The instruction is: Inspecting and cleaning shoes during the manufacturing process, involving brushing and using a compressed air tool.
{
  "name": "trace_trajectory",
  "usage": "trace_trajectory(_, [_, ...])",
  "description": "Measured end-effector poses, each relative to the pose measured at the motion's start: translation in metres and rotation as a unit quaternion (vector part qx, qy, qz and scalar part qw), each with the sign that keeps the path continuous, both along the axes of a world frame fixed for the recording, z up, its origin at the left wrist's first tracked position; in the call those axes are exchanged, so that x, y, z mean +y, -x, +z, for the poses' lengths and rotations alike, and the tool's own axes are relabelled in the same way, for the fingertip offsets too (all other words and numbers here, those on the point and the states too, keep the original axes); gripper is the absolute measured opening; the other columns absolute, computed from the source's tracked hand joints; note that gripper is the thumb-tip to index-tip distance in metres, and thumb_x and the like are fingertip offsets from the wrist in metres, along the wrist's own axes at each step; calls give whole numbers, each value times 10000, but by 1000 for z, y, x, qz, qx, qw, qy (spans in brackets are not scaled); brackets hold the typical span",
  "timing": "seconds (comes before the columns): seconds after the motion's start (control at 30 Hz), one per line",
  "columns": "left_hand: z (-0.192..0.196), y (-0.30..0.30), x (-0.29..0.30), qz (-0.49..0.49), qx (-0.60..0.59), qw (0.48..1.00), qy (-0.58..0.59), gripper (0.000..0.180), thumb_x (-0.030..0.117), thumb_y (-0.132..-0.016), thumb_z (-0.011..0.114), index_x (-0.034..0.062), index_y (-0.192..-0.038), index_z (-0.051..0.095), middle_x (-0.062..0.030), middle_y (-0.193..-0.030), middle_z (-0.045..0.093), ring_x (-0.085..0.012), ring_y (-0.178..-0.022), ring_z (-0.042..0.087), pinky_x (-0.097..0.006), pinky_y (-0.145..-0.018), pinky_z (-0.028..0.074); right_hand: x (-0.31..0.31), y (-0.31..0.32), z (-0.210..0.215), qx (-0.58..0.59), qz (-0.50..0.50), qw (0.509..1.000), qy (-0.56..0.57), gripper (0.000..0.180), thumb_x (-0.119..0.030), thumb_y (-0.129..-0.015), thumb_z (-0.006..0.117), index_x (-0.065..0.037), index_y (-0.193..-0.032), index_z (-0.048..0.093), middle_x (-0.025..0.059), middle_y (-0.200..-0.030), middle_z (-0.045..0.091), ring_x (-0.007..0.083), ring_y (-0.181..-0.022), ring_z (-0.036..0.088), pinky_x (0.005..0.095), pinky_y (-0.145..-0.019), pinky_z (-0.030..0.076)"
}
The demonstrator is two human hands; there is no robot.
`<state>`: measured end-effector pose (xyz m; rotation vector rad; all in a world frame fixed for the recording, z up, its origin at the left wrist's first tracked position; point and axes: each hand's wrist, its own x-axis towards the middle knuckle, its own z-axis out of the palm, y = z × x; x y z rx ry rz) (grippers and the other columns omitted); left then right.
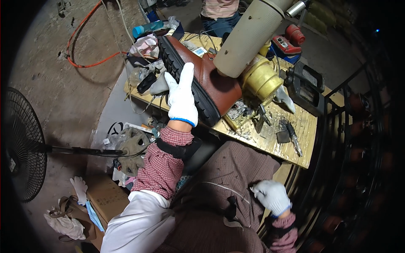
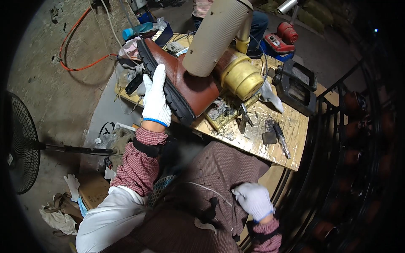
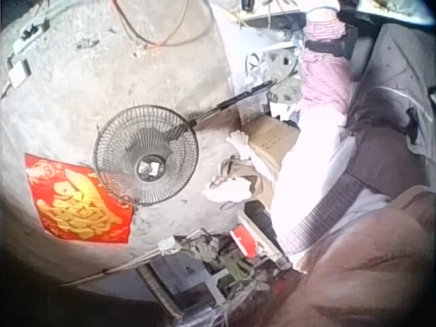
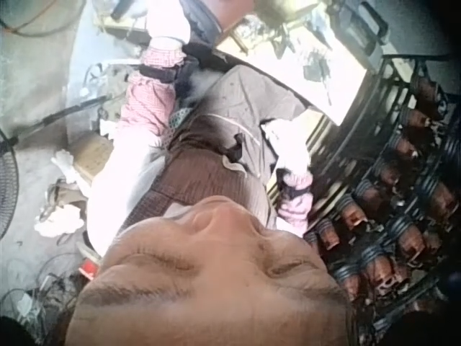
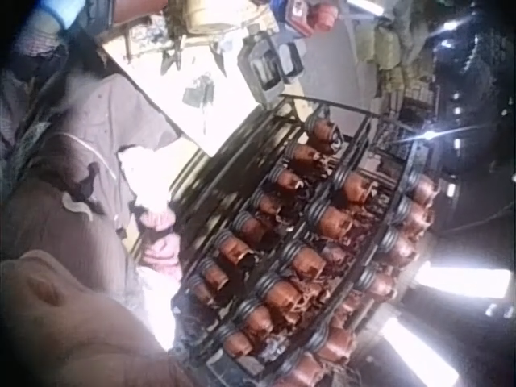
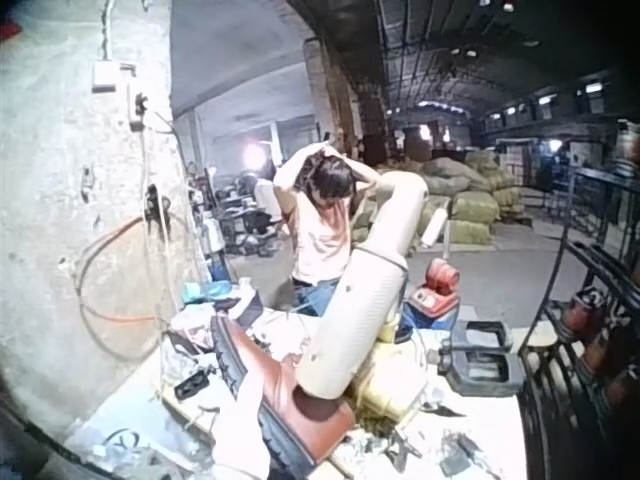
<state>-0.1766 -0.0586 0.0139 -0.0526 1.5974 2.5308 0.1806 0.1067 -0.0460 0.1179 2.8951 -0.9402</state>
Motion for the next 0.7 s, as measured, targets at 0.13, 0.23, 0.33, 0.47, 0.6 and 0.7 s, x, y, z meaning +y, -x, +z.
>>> trace_trajectory(0.13, [3, 1, 16, 19, 3, 1000, 10, 1025, 431, -949, 721, 105, -1678, 79, -170, -1561, 413, -312, -1347, 496, -431, -1085, 470, -12, -20, 11, 2, -144, 985, 95, 229, -123, -781, 781, -54, -999, 764, 148, -1071, 761, 349, -1003, 719, 408, -897, 569])
trace_trajectory(0.23, [17, 1, 26, 15, 7, 1000, 10, 995, 422, -964, 697, 91, -1672, 80, -185, -1581, 382, -318, -1347, 503, -438, -1067, 489, -13, -6, 14, 65, -159, 982, 83, 282, -104, -764, 793, -59, -1041, 763, 148, -1090, 760, 344, -1015, 717, 411, -907, 567])
trace_trajectory(0.33, [8, 2, 25, 3, 34, 996, 77, 821, 342, -1046, 567, 57, -1662, 105, -231, -1536, 434, -329, -1355, 515, -437, -1059, 498, -7, 46, 38, 206, -114, 970, 62, 344, -87, -819, 759, -60, -1162, 750, 144, -1164, 753, 321, -1019, 719, 402, -899, 557])
trace_trajectory(0.47, [2, -16, -2, 23, 16, 998, 52, 930, 375, -1006, 644, 39, -1663, 78, -199, -1538, 442, -306, -1327, 530, -411, -1067, 491, -18, 127, 75, 339, -10, 940, -29, 430, -52, -837, 738, -98, -1263, 720, 138, -1241, 729, 301, -1036, 713, 413, -897, 546])
trace_trajectory(0.6, [6, -59, -19, 5, 14, 1000, 12, 1047, 412, -960, 721, 39, -1668, 46, -155, -1536, 445, -267, -1283, 548, -379, -1047, 494, -39, 188, 89, 430, 112, 892, -89, 331, -84, -838, 693, -99, -1168, 709, 139, -1211, 727, 319, -1042, 704, 418, -861, 538])
trace_trajectory(0.7, [-10, -75, -45, -1, 62, 996, 64, 902, 385, -1011, 656, 20, -1659, 144, -168, -1610, 350, -254, -1341, 513, -367, -1085, 464, -70, 196, 100, 345, 185, 909, -146, 138, -163, -833, 629, -105, -950, 675, 88, -931, 661, 281, -845, 646, 418, -745, 494])
